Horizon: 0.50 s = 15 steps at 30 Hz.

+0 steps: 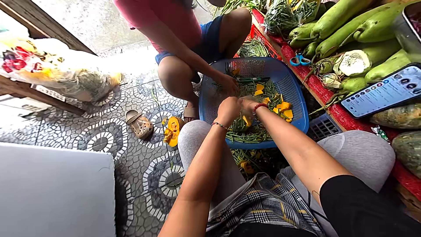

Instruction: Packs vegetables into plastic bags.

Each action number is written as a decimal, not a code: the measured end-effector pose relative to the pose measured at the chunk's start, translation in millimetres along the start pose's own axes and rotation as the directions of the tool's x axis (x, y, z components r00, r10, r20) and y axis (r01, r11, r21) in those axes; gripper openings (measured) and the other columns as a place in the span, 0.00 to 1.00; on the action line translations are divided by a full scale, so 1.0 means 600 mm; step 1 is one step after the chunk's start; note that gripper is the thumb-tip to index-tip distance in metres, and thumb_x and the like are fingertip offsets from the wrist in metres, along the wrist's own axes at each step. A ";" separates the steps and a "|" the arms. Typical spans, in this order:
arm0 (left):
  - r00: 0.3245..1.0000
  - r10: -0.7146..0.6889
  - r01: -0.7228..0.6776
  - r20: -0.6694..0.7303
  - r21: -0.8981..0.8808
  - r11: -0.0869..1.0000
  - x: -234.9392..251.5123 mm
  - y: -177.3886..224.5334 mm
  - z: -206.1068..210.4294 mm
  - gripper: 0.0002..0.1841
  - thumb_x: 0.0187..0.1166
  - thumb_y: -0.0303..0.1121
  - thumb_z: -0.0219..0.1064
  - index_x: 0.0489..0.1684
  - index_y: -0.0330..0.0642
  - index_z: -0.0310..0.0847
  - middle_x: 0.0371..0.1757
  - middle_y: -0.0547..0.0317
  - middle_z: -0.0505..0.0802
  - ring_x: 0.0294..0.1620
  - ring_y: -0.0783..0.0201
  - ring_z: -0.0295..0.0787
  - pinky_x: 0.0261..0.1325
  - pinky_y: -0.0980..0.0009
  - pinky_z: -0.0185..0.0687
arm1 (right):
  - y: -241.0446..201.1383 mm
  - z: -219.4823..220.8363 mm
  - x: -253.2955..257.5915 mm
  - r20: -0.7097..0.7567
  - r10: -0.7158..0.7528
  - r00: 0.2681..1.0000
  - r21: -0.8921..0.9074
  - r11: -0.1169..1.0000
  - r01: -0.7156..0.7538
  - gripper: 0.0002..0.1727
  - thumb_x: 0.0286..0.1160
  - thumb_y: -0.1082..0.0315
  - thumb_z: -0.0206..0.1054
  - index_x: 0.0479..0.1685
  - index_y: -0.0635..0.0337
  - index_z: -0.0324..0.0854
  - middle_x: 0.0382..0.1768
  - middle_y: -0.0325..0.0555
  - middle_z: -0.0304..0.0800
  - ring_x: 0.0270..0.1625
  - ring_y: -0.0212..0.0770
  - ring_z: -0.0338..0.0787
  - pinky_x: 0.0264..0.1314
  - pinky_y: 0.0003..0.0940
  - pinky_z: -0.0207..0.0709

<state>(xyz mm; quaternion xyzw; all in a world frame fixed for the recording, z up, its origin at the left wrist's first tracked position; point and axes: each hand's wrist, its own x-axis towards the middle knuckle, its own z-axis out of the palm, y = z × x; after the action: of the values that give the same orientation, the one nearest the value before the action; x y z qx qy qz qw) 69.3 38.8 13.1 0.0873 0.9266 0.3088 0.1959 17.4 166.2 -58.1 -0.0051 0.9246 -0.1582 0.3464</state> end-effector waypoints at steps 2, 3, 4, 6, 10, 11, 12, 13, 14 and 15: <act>1.000 -0.014 0.014 -0.019 -0.020 1.000 0.000 -0.001 0.001 0.25 0.96 0.44 0.49 0.44 0.29 0.86 0.46 0.38 0.91 0.52 0.41 0.89 0.59 0.38 0.78 | 0.011 0.004 -0.001 0.012 0.022 1.000 0.071 0.997 -0.023 0.27 0.82 0.72 0.65 0.78 0.74 0.69 0.71 0.70 0.78 0.68 0.61 0.85 0.68 0.55 0.78; 0.999 -0.020 0.019 -0.029 -0.030 0.999 0.000 -0.002 0.001 0.25 0.95 0.44 0.51 0.44 0.29 0.86 0.45 0.38 0.91 0.51 0.41 0.88 0.58 0.39 0.78 | 0.016 0.004 0.000 -0.016 -0.006 1.000 0.067 0.998 0.007 0.29 0.80 0.72 0.68 0.79 0.74 0.69 0.72 0.71 0.78 0.70 0.62 0.84 0.72 0.57 0.76; 0.999 -0.025 0.023 -0.039 -0.035 0.999 0.000 -0.003 -0.001 0.24 0.95 0.43 0.52 0.44 0.29 0.86 0.45 0.37 0.91 0.51 0.41 0.88 0.58 0.38 0.78 | 0.019 -0.001 -0.002 -0.047 -0.049 0.998 0.046 0.998 0.051 0.31 0.78 0.71 0.70 0.80 0.74 0.69 0.75 0.72 0.76 0.78 0.64 0.78 0.80 0.60 0.69; 0.997 -0.037 0.034 -0.065 -0.040 0.999 -0.002 -0.006 -0.005 0.23 0.94 0.42 0.53 0.44 0.29 0.85 0.44 0.37 0.90 0.51 0.40 0.88 0.58 0.38 0.77 | 0.020 -0.015 -0.015 -0.113 -0.115 0.987 0.009 0.993 0.116 0.26 0.79 0.65 0.71 0.70 0.76 0.77 0.73 0.74 0.78 0.79 0.68 0.76 0.81 0.66 0.66; 0.991 -0.065 0.055 -0.118 -0.083 0.995 -0.007 -0.008 -0.004 0.20 0.92 0.41 0.55 0.42 0.29 0.84 0.42 0.37 0.89 0.49 0.41 0.87 0.56 0.39 0.77 | 0.015 -0.042 -0.047 -0.034 -0.184 0.982 -0.085 0.980 0.181 0.17 0.84 0.67 0.63 0.61 0.72 0.86 0.66 0.72 0.84 0.74 0.69 0.80 0.76 0.70 0.67; 0.990 -0.068 0.056 -0.124 -0.094 0.994 -0.006 -0.006 -0.003 0.20 0.92 0.41 0.55 0.43 0.29 0.84 0.42 0.37 0.90 0.50 0.42 0.88 0.56 0.39 0.78 | 0.012 -0.042 -0.053 0.014 -0.180 0.984 -0.102 0.978 0.181 0.18 0.84 0.65 0.65 0.58 0.74 0.86 0.62 0.72 0.86 0.70 0.68 0.83 0.72 0.70 0.69; 0.990 -0.069 0.056 -0.122 -0.102 0.993 -0.004 -0.005 -0.003 0.20 0.92 0.40 0.55 0.44 0.29 0.84 0.43 0.38 0.90 0.50 0.42 0.88 0.57 0.40 0.78 | 0.009 -0.036 -0.058 0.050 -0.160 0.986 -0.123 0.978 0.165 0.20 0.81 0.62 0.69 0.53 0.76 0.86 0.58 0.72 0.87 0.66 0.68 0.84 0.68 0.70 0.71; 0.991 -0.068 0.057 -0.111 -0.105 0.993 -0.003 -0.004 -0.001 0.20 0.92 0.40 0.55 0.45 0.29 0.85 0.44 0.38 0.91 0.51 0.42 0.88 0.58 0.40 0.78 | 0.003 -0.025 -0.064 0.081 -0.126 0.989 -0.150 0.979 0.137 0.24 0.77 0.59 0.75 0.52 0.78 0.85 0.58 0.73 0.86 0.65 0.68 0.84 0.68 0.70 0.71; 0.993 -0.065 0.056 -0.095 -0.101 0.993 -0.001 -0.003 0.002 0.20 0.92 0.40 0.55 0.45 0.29 0.85 0.44 0.38 0.91 0.51 0.42 0.88 0.58 0.40 0.78 | -0.003 -0.013 -0.065 0.108 -0.093 0.990 -0.180 0.977 0.112 0.30 0.72 0.57 0.79 0.56 0.80 0.82 0.61 0.74 0.85 0.68 0.69 0.83 0.71 0.69 0.70; 0.995 -0.061 0.053 -0.079 -0.093 0.994 0.001 -0.002 0.006 0.19 0.92 0.39 0.56 0.46 0.29 0.86 0.44 0.39 0.91 0.51 0.42 0.88 0.58 0.40 0.78 | -0.008 -0.002 -0.065 0.122 -0.074 0.990 -0.216 0.971 0.099 0.33 0.70 0.58 0.80 0.61 0.82 0.79 0.64 0.75 0.83 0.71 0.69 0.82 0.73 0.68 0.70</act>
<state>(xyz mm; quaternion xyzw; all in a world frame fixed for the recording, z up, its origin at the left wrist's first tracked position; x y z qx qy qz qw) 70.3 40.0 9.9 0.0392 0.9210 0.3480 0.1706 45.6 166.5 -31.1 -0.0931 0.9142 -0.0687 0.3884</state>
